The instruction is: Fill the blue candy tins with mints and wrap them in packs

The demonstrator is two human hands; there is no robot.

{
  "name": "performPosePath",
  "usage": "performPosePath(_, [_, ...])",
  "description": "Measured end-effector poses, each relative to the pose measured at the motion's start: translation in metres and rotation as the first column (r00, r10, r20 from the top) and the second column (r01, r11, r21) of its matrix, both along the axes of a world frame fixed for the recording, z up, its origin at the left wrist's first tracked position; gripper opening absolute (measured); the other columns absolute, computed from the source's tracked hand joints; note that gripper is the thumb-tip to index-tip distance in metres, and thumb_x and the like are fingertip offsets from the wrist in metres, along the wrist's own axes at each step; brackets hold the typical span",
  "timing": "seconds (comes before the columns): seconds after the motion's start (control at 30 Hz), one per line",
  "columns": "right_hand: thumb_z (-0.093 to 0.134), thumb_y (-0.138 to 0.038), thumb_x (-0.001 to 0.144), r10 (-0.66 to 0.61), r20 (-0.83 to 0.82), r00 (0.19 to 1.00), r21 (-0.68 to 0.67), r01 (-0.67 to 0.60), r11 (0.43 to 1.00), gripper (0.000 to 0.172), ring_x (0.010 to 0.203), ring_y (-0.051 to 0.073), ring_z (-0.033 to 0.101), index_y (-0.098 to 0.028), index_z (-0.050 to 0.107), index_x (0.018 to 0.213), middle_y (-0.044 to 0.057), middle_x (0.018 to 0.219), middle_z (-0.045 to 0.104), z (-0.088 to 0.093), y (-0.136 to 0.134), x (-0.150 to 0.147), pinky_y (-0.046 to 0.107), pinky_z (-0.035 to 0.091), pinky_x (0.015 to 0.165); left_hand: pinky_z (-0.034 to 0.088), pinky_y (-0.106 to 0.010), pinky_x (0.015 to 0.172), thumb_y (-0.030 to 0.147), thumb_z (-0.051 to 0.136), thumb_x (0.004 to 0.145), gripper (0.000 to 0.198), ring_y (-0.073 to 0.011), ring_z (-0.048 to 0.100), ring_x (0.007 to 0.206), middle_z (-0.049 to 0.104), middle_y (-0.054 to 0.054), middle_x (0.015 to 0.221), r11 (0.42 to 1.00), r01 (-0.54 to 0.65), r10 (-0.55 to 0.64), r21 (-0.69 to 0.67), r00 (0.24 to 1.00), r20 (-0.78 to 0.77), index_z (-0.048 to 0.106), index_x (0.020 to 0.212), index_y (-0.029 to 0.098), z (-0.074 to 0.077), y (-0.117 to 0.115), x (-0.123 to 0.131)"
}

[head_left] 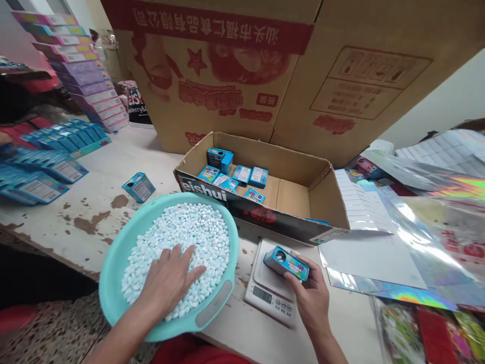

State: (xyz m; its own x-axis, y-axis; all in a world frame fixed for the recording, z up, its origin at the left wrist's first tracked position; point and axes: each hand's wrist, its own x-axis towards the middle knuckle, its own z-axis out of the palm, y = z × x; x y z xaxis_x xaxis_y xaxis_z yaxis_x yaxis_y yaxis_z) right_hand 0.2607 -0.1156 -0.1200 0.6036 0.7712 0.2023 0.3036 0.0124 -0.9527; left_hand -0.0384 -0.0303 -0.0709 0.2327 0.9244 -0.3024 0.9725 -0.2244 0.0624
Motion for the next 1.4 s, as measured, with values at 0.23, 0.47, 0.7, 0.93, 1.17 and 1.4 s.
performPosePath(0.23, [0.072, -0.039, 0.075, 0.058, 0.386, 0.921, 0.156, -0.127, 0.980, 0.043, 0.107, 0.025, 0.060, -0.023, 0.058, 0.113, 0.009, 0.113, 0.063, 0.081, 0.072, 0.043, 0.047, 0.046, 0.095, 0.043, -0.047, 0.083, 0.049, 0.034, 0.091, 0.056, -0.0353, 0.048, 0.109, 0.054, -0.016, 0.124, 0.999, 0.037, -0.037, 0.001, 0.999, -0.031, 0.050, 0.134, 0.018, 0.000, 0.002, 0.001])
performPosePath(0.47, [0.088, -0.030, 0.050, 0.668, 0.307, 0.677, -0.602, -0.405, 0.688, 0.036, 0.075, 0.018, 0.063, -0.014, 0.063, 0.070, 0.001, 0.073, 0.065, 0.059, 0.268, 0.047, 0.036, 0.052, 0.076, 0.042, -0.046, 0.086, 0.050, 0.036, 0.091, 0.055, -0.0356, 0.048, 0.112, 0.053, -0.015, 0.128, 0.998, 0.065, -0.065, -0.006, 0.996, -0.056, 0.048, 0.135, 0.019, -0.003, 0.003, 0.002])
performPosePath(0.7, [0.087, -0.008, 0.043, 0.679, -0.027, 0.733, -0.686, -0.507, 0.521, 0.034, 0.063, 0.014, 0.060, -0.011, 0.055, 0.053, -0.005, 0.054, 0.051, -0.008, 0.306, 0.026, 0.036, 0.054, 0.061, 0.041, -0.047, 0.087, 0.055, 0.033, 0.091, 0.061, -0.0371, 0.048, 0.110, 0.053, -0.016, 0.126, 0.996, 0.090, -0.091, -0.009, 0.993, -0.070, 0.044, 0.138, 0.018, -0.009, 0.006, -0.001])
performPosePath(0.93, [0.084, -0.014, 0.057, 0.691, 0.000, 0.723, -0.774, -0.438, 0.458, 0.037, 0.056, 0.011, 0.055, -0.015, 0.048, 0.054, -0.007, 0.051, 0.047, 0.031, 0.289, 0.016, 0.031, 0.051, 0.056, 0.043, -0.045, 0.080, 0.051, 0.034, 0.092, 0.056, -0.0356, 0.052, 0.100, 0.057, -0.019, 0.110, 0.988, 0.153, -0.152, 0.026, 0.987, -0.055, 0.051, 0.130, 0.014, -0.008, 0.010, 0.001])
performPosePath(1.17, [0.084, -0.028, 0.059, 0.307, 0.514, 0.801, -0.163, -0.260, 0.952, 0.041, 0.080, 0.014, 0.057, -0.018, 0.058, 0.090, -0.001, 0.084, 0.060, 0.164, 0.183, 0.052, 0.030, 0.048, 0.071, 0.042, -0.043, 0.075, 0.047, 0.036, 0.093, 0.050, -0.0339, 0.055, 0.092, 0.059, -0.018, 0.103, 0.969, 0.195, -0.196, 0.149, 0.981, -0.009, 0.055, 0.125, 0.013, -0.012, 0.005, -0.003])
performPosePath(1.4, [0.081, -0.057, 0.049, -0.069, 0.460, 0.885, -0.263, 0.210, 0.942, 0.057, 0.067, 0.024, 0.061, -0.025, 0.067, 0.093, 0.003, 0.077, 0.066, 0.131, -0.025, 0.087, 0.044, 0.051, 0.065, 0.041, -0.041, 0.074, 0.047, 0.035, 0.093, 0.049, -0.0352, 0.055, 0.092, 0.058, -0.018, 0.099, 0.970, 0.191, -0.190, 0.149, 0.981, -0.024, 0.057, 0.121, 0.013, -0.015, 0.005, -0.001])
